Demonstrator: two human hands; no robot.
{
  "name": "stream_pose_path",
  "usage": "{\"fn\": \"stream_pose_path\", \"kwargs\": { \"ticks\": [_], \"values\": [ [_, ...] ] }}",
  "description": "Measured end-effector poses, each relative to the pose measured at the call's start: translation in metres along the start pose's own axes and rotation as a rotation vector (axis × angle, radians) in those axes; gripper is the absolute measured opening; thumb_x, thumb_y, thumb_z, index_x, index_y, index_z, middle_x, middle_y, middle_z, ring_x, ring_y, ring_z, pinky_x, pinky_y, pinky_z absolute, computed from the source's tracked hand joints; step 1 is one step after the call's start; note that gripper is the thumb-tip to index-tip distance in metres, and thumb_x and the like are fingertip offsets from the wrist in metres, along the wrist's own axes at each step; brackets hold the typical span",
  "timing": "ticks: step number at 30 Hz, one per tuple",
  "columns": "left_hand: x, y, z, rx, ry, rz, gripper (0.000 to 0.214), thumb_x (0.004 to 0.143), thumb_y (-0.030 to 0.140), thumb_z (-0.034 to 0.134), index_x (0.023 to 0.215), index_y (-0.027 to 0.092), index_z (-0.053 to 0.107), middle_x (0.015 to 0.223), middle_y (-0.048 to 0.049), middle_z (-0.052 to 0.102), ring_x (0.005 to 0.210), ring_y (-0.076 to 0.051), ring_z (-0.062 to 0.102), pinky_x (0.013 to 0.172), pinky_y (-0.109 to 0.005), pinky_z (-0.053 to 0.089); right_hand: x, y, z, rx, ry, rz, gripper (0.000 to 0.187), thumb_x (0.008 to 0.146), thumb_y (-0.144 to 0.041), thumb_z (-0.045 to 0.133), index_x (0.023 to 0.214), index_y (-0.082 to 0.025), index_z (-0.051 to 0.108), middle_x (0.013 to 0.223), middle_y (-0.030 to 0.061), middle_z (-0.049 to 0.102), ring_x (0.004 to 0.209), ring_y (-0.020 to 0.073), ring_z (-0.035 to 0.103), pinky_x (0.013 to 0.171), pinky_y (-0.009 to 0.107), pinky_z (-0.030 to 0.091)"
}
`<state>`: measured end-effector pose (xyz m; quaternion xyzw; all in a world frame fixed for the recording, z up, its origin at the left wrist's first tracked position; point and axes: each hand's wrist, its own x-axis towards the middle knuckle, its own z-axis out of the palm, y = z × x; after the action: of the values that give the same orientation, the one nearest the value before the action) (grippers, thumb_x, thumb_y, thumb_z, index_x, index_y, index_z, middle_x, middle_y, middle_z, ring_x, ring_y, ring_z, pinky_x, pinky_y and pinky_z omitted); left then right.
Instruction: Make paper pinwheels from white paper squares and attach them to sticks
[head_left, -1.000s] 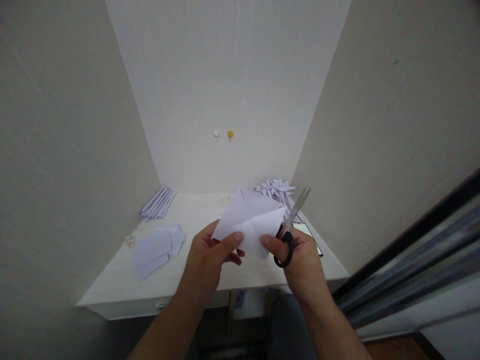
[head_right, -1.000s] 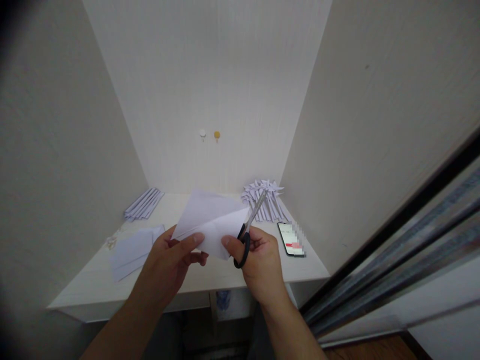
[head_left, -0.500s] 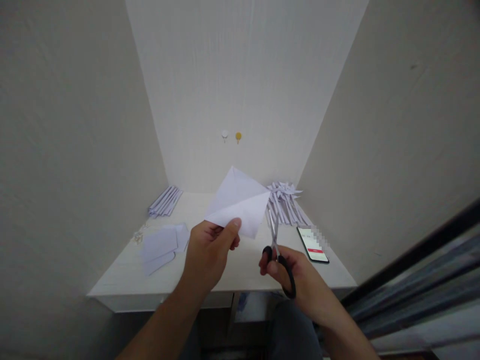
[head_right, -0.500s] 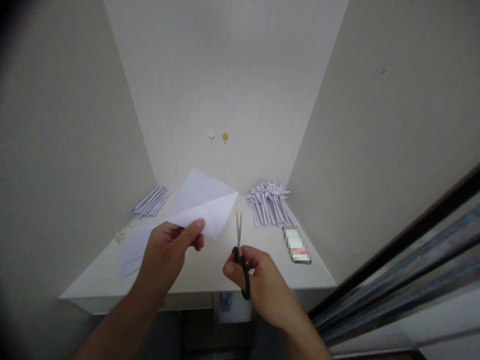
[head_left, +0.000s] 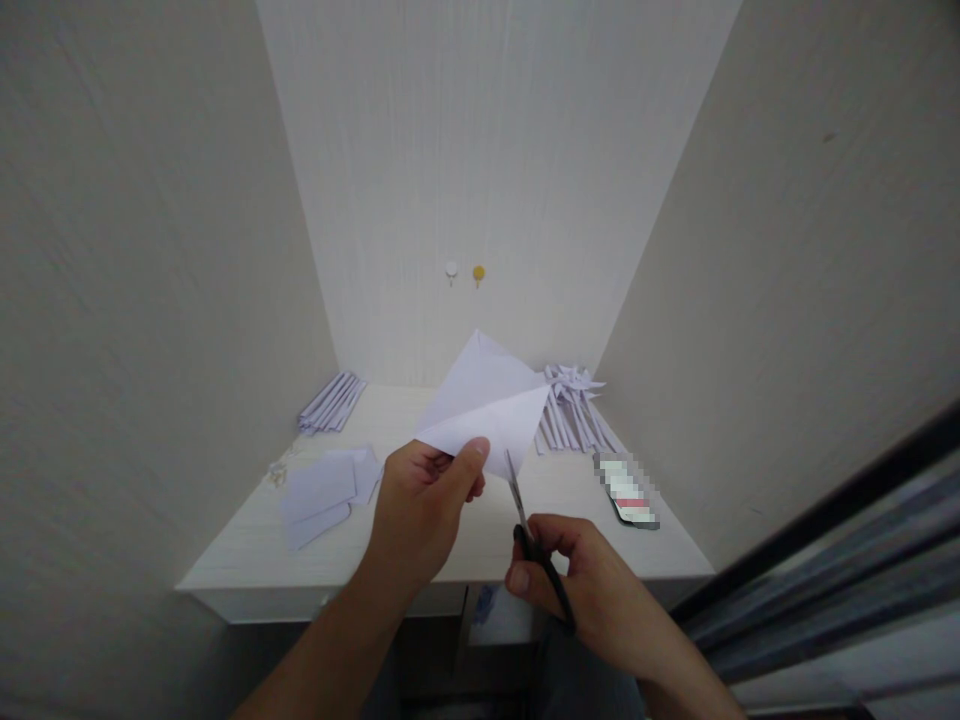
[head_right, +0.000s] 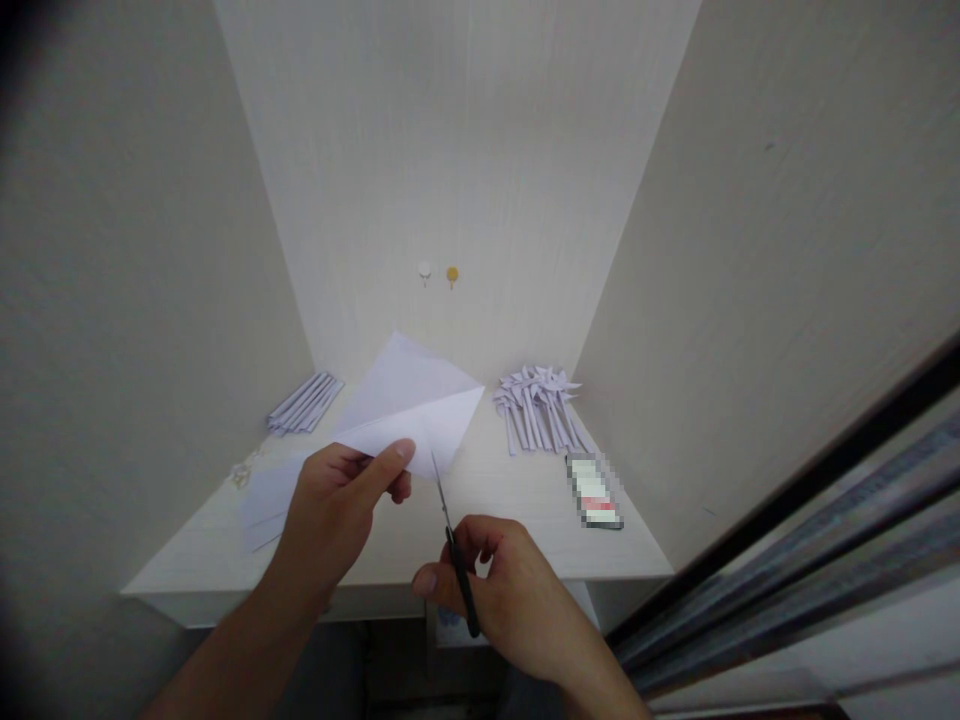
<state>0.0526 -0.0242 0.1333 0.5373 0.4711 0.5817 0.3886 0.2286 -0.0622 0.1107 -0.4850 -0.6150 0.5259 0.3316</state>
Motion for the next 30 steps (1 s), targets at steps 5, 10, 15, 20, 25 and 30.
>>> {"fn": "stream_pose_path", "kwargs": {
  "ticks": [5,10,15,20,25,30],
  "values": [
    [0.001,-0.001,-0.001,0.023,-0.008,0.006,0.041,0.084,0.043,0.069,0.052,0.02,0.06,0.051,0.0006,0.061,0.052,-0.014,0.056,0.054,-0.027,0.045,0.001,0.002,0.002,-0.029,0.018,0.041,0.037,0.074,-0.047,0.076,0.066,-0.02,0.052,0.063,-0.0038,0.048,0.061,0.0119,0.038,0.057,0.026,0.03],
    [0.002,-0.005,0.0,0.004,0.004,0.003,0.039,0.084,0.044,0.07,0.054,0.02,0.061,0.052,0.0011,0.061,0.052,-0.014,0.056,0.055,-0.027,0.046,0.003,0.004,0.001,-0.039,0.047,0.087,0.04,0.072,-0.051,0.076,0.062,-0.02,0.052,0.06,-0.0034,0.048,0.059,0.0119,0.038,0.055,0.028,0.028],
    [0.003,-0.009,0.0,-0.001,0.002,0.008,0.04,0.084,0.045,0.07,0.054,0.02,0.06,0.051,0.0014,0.061,0.051,-0.014,0.055,0.055,-0.027,0.045,0.003,0.001,0.001,-0.039,0.066,0.094,0.04,0.072,-0.052,0.074,0.058,-0.021,0.054,0.055,-0.0031,0.047,0.055,0.012,0.037,0.055,0.029,0.027],
    [0.002,-0.009,0.0,-0.016,-0.018,0.001,0.038,0.083,0.045,0.071,0.055,0.02,0.061,0.051,0.0012,0.061,0.051,-0.014,0.056,0.055,-0.027,0.045,0.004,-0.001,0.002,-0.045,0.057,0.092,0.037,0.07,-0.05,0.072,0.06,-0.021,0.054,0.058,-0.0028,0.048,0.058,0.0126,0.036,0.056,0.03,0.027],
    [0.0,-0.011,0.001,-0.022,-0.054,-0.02,0.04,0.081,0.045,0.071,0.053,0.019,0.06,0.049,0.001,0.06,0.049,-0.013,0.053,0.051,-0.026,0.043,0.01,-0.002,0.002,-0.037,0.06,0.048,0.035,0.072,-0.048,0.071,0.061,-0.022,0.05,0.059,-0.0042,0.042,0.059,0.0122,0.033,0.056,0.03,0.026],
    [-0.003,-0.011,0.001,-0.043,-0.074,-0.033,0.039,0.08,0.045,0.071,0.053,0.02,0.06,0.048,0.002,0.057,0.048,-0.012,0.051,0.05,-0.025,0.042,0.011,-0.003,0.004,-0.001,0.036,0.049,0.035,0.071,-0.048,0.071,0.064,-0.022,0.049,0.062,-0.004,0.042,0.06,0.0121,0.033,0.056,0.029,0.027]
  ]
}}
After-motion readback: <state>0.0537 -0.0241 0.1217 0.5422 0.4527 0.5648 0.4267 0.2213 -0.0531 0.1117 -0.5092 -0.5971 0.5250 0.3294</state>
